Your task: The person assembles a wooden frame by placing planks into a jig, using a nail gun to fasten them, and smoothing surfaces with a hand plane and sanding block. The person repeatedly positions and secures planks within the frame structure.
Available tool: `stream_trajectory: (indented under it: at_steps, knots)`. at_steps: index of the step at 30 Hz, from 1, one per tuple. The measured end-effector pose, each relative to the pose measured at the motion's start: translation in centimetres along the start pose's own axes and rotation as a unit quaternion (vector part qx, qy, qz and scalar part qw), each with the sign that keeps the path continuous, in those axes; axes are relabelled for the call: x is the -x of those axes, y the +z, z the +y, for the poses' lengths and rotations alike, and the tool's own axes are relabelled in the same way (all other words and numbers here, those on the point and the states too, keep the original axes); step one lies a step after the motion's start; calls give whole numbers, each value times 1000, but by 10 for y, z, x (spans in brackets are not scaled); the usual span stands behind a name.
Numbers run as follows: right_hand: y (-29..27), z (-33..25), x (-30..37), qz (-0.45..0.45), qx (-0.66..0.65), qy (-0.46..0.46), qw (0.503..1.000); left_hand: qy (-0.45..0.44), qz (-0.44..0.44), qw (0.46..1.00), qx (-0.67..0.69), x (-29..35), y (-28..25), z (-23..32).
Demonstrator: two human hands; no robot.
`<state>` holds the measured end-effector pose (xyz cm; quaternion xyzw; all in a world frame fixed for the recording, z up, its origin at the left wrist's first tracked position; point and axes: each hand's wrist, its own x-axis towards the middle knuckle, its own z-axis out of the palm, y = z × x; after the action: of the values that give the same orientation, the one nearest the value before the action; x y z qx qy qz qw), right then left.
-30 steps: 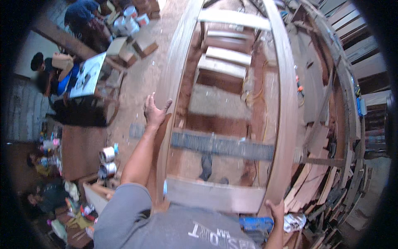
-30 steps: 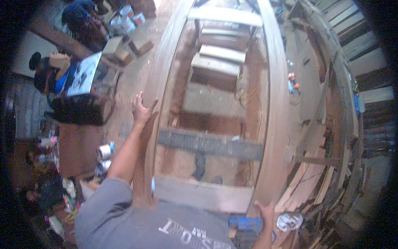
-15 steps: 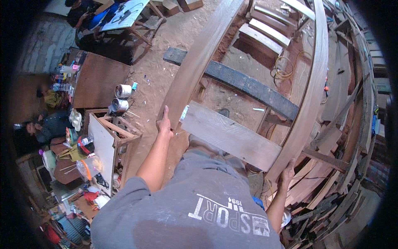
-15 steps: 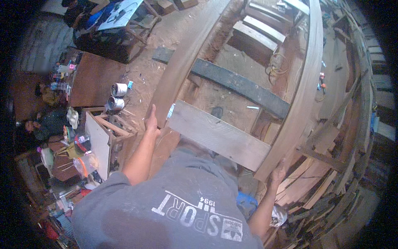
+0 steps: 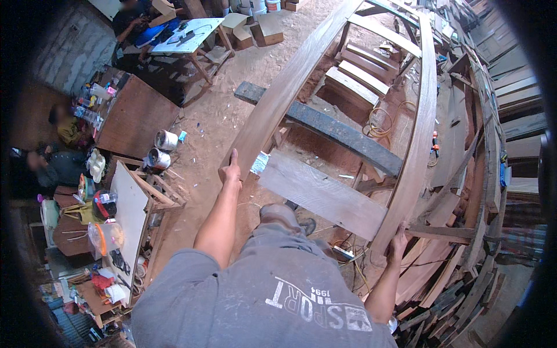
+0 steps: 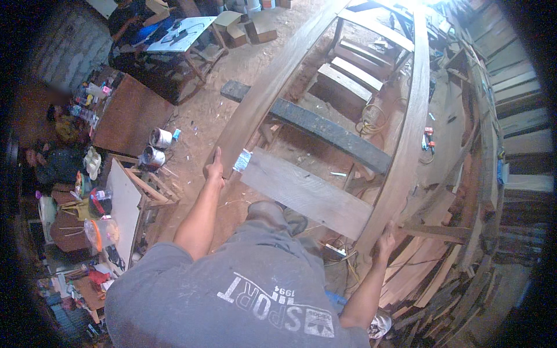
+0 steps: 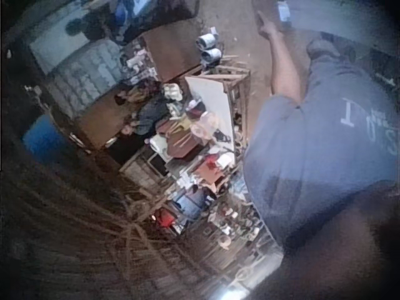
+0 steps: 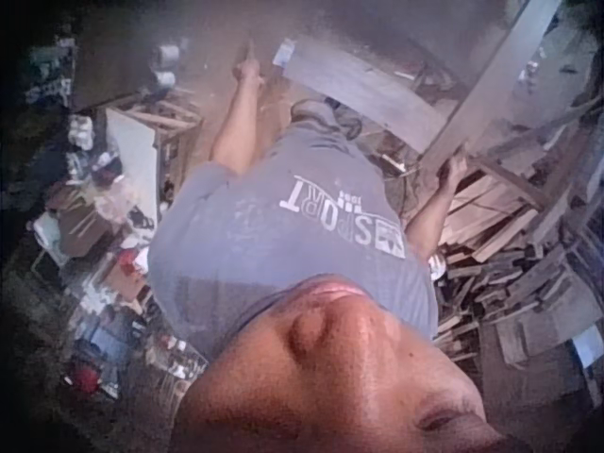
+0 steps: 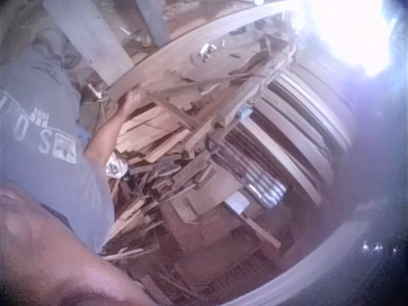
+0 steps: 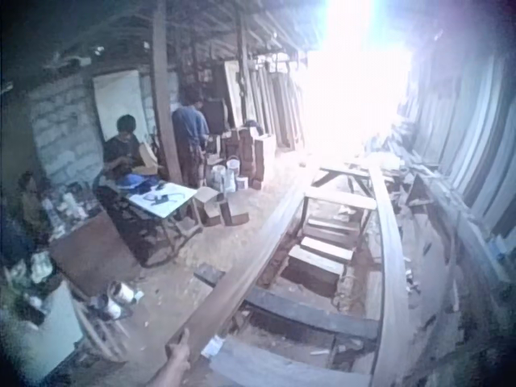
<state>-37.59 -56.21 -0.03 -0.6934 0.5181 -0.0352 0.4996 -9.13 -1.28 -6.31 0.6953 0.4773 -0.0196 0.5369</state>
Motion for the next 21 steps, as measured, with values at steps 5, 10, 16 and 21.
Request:
stream_trajectory:
  at_steps: [5, 10, 16, 21]
  knots:
    - [-13, 30, -27, -25, -31, -21, 999, 1, 29, 999, -33, -14, 6, -5]
    - [-18, 19, -19, -27, 16, -6, 999, -17, 11, 999, -46, 19, -3, 20]
    - [-17, 18, -6, -33, -21, -47, 998, -8, 30, 999, -28, -22, -2, 7]
    - [-24, 9, -15, 11, 11, -45, 999, -25, -6, 999, -43, -4, -1, 23]
